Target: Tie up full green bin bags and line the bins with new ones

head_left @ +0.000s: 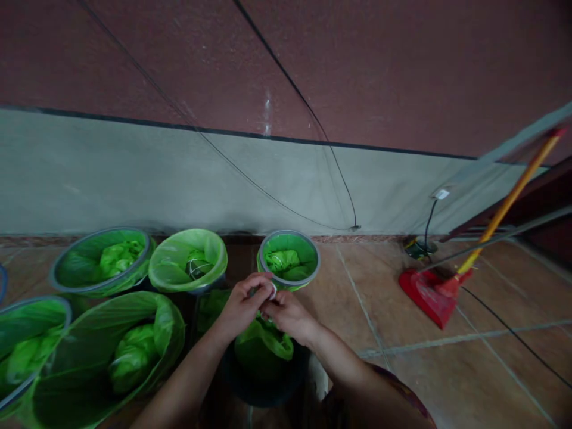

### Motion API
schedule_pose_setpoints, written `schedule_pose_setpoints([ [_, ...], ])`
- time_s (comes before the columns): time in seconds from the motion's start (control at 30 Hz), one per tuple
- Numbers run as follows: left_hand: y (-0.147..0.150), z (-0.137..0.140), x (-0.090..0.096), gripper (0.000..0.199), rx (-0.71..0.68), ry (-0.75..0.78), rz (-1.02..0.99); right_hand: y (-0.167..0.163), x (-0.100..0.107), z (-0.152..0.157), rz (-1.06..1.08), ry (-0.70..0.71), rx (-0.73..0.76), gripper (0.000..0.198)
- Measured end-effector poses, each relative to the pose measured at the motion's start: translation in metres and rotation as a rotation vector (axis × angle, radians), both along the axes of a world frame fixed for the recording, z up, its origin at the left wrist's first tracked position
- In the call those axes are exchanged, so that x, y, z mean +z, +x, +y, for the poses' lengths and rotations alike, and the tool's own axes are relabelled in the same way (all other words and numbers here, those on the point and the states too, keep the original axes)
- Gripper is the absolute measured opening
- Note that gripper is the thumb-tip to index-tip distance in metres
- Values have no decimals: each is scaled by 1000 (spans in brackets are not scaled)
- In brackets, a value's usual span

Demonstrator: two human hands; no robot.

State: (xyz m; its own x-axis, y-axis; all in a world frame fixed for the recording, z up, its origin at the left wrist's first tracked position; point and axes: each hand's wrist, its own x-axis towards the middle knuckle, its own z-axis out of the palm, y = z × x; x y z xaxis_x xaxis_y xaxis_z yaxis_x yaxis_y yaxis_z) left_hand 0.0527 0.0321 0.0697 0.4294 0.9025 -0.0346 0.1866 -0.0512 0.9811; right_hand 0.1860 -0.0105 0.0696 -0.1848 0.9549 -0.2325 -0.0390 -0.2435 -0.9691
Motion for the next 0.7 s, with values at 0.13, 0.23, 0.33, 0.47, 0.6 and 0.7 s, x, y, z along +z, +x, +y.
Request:
schedule_pose_setpoints([
  [0.13,1,-8,-8,42,-102,-209,-129,22,8,10,221,-69,-115,39],
  [0.23,3,-15,-19,41,-205,-197,3,43,14,18,303,-63,-321,41],
  [0.33,4,-15,-31,29,-153,-149,141,57,16,21,287,-57,-436,43],
  [0.47,3,-5,-47,27,142,-246,174,55,17,14,186,18,-440,40],
  [0.6,5,-1,-55,29,103,-231,310,44,23,6,286,132,-103,29],
  [0.7,11,-12,-50,26,-181,-104,346,38,26,7,407,163,3,26],
])
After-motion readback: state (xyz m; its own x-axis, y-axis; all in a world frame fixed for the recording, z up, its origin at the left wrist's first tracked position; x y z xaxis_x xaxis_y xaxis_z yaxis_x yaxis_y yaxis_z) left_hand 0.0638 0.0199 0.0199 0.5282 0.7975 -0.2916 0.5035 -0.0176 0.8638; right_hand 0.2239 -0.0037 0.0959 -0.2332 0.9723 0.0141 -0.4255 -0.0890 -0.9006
